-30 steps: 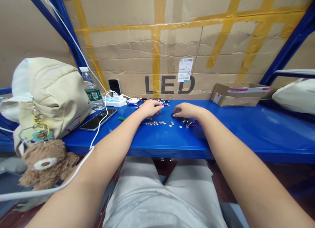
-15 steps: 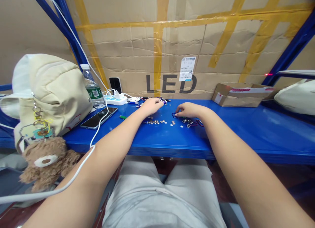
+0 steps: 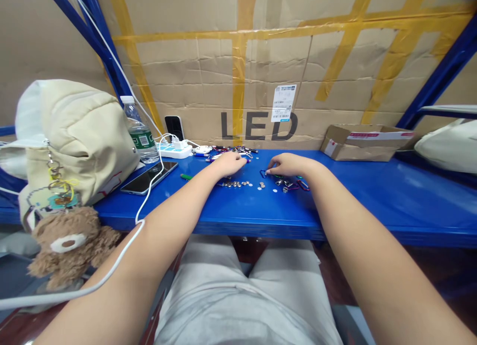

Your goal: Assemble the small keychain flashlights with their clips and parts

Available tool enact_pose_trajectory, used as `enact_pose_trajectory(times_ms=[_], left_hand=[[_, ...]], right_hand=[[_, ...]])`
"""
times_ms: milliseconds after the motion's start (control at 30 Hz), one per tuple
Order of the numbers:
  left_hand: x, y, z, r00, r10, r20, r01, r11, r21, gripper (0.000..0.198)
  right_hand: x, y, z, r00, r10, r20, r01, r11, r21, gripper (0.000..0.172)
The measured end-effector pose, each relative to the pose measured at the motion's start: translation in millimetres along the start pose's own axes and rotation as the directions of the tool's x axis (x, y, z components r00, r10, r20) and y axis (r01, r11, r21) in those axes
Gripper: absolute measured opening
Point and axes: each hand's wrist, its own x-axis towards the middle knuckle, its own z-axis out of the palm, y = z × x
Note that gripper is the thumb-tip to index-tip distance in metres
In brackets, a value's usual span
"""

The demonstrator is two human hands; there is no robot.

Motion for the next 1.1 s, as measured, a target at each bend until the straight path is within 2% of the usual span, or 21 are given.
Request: enact_pose_trajectory(times_ms=[233, 467, 567, 633, 733, 900, 1000, 1100], left_hand=[[0.4, -2.9, 1.9, 0.996, -0.01, 0.089, 0.003, 0.996, 0.084, 0.046], [1.2, -5.1, 3.5, 0.994, 0.019, 0.109, -0.031, 0.993, 0.112, 0.047], [1.1, -5.0, 3.4, 0.993, 0.029, 0.112, -0.041, 0.993, 0.11, 0.043], [1.4, -4.9, 3.2, 0.993, 0.033, 0.117, -0.046, 0.993, 0.113, 0.038], [2.3, -5.1, 3.5, 0.992, 0.022, 0.123, -0.034, 0.995, 0.095, 0.032], [3.5, -6.4, 4.8, 0.993, 0.011, 0.121, -0.017, 0.998, 0.054, 0.029], [3.9, -6.8, 5.1, 0.993, 0.019, 0.114, -0.028, 0.997, 0.072, 0.03], [4.7, -7.5, 5.0, 0.991, 0.028, 0.129, -0.039, 0.996, 0.084, 0.031]], right_hand=[[0.6, 2.4, -0.7, 1.0, -0.004, -0.001, 0.004, 1.0, -0.004, 0.035], [-5.0, 18.0, -10.1, 0.994, 0.085, -0.063, -0.088, 0.996, -0.035, 0.037], [-3.7, 8.3, -6.0, 0.993, 0.058, -0.101, -0.059, 0.998, -0.002, 0.043], [-1.4, -2.2, -0.5, 0.997, 0.034, -0.07, -0.034, 0.999, 0.01, 0.044], [1.9, -15.3, 7.2, 1.0, 0.001, -0.009, -0.001, 1.0, 0.001, 0.036], [4.1, -19.4, 9.7, 0.999, -0.037, -0.003, 0.037, 0.998, 0.045, 0.024], [3.4, -11.7, 3.3, 0.997, -0.022, -0.069, 0.026, 0.998, 0.06, 0.018], [-1.0, 6.0, -8.5, 0.972, 0.065, -0.225, -0.06, 0.998, 0.029, 0.023]])
